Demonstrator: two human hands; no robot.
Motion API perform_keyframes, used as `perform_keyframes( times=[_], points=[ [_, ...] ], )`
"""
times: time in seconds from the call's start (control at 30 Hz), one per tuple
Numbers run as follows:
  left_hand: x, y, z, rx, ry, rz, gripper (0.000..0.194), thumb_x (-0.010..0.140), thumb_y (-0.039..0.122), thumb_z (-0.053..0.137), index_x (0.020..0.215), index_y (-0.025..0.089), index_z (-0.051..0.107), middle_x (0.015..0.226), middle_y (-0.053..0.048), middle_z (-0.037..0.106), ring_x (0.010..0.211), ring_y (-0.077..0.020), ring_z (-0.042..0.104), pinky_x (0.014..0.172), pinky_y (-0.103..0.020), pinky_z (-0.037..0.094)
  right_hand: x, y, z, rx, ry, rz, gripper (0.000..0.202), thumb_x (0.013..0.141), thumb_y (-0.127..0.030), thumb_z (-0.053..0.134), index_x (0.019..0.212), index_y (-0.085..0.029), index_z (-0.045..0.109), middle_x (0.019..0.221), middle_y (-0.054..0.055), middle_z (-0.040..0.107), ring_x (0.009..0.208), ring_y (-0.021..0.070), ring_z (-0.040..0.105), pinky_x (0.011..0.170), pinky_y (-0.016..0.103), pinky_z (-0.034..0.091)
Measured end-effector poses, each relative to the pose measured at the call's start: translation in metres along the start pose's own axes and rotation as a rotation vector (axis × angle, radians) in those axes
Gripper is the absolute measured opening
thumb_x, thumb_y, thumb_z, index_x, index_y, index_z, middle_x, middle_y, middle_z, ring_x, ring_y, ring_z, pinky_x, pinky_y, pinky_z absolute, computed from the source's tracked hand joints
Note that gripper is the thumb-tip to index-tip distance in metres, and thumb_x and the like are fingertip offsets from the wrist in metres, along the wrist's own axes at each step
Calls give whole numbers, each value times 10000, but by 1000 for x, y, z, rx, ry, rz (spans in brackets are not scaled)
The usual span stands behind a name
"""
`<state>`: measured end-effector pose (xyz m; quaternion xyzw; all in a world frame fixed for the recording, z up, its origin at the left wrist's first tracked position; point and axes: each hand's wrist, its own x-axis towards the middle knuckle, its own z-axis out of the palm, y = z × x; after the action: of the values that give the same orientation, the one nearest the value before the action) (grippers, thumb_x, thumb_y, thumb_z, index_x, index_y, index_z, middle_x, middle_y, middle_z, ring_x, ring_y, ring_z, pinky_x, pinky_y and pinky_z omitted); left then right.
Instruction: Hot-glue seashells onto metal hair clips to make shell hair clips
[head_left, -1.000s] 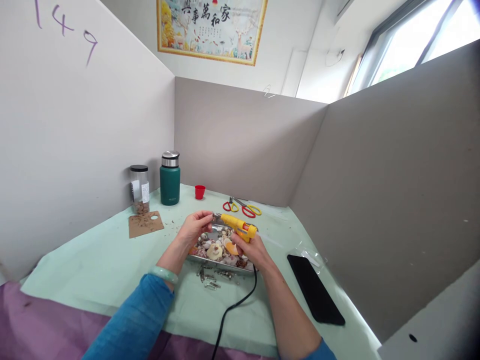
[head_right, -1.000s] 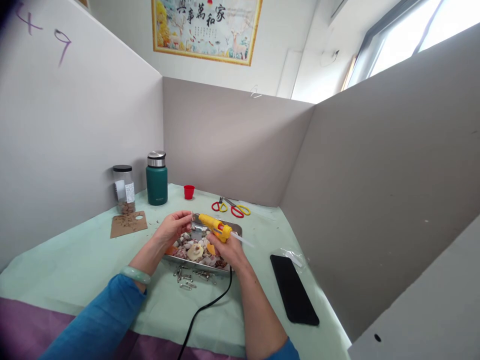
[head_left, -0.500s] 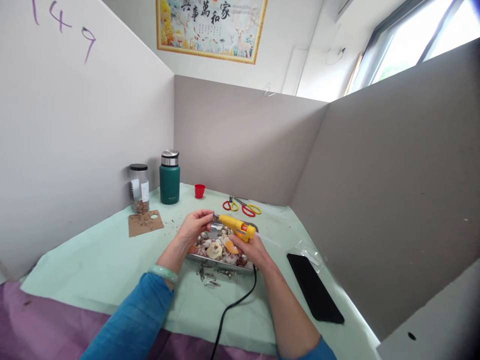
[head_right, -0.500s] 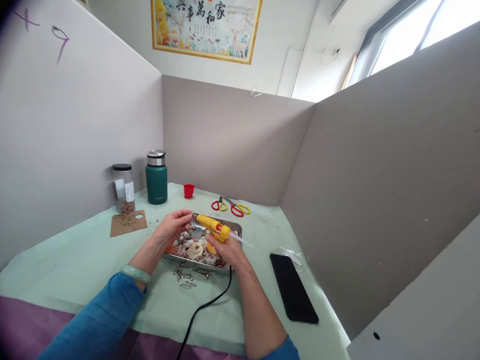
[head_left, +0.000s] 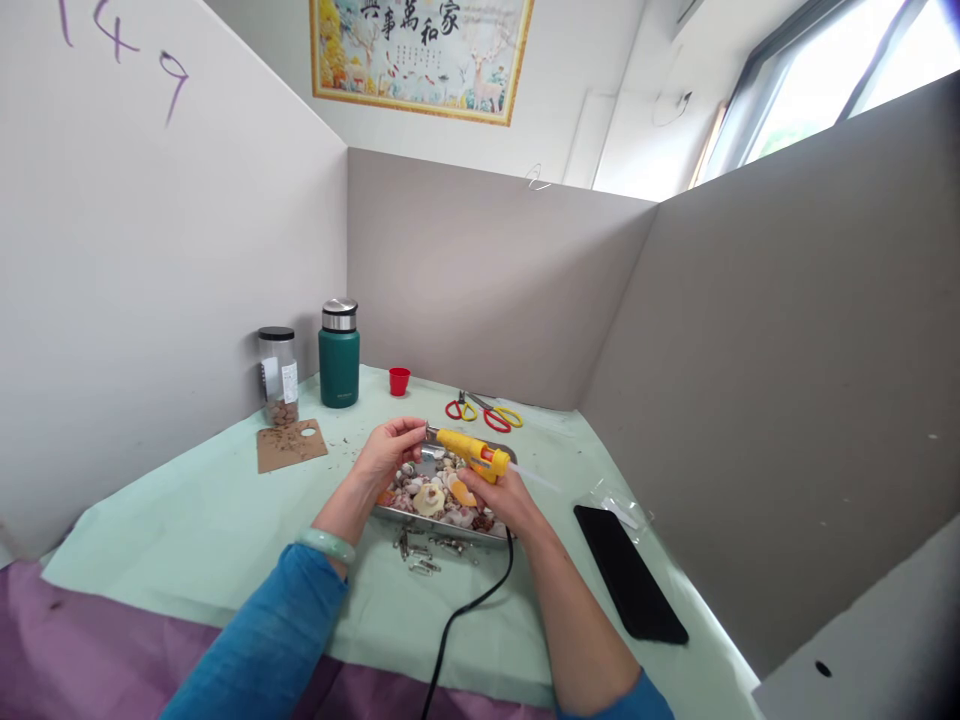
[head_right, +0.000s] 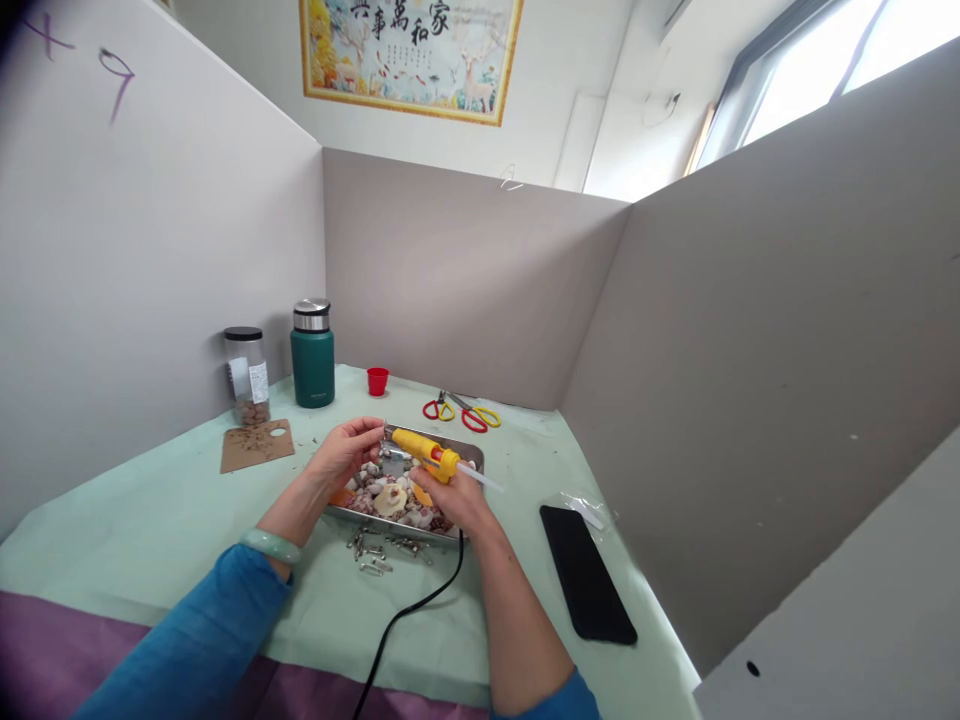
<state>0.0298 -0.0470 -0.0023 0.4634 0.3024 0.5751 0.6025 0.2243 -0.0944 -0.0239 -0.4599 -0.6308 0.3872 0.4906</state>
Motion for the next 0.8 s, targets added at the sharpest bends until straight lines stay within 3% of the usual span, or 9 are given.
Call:
perform_keyframes(
  times=[0.8],
  points=[
    [0,-1,0,44,-17,15,298,532,273,811,734,127,649,496,45,558,398,-47,453,418,-180,374,1,1,0,-100,11,-33,326,715,-487,638,728,-163,604,521,-29,490,457,102,426,431,224,348]
  ],
)
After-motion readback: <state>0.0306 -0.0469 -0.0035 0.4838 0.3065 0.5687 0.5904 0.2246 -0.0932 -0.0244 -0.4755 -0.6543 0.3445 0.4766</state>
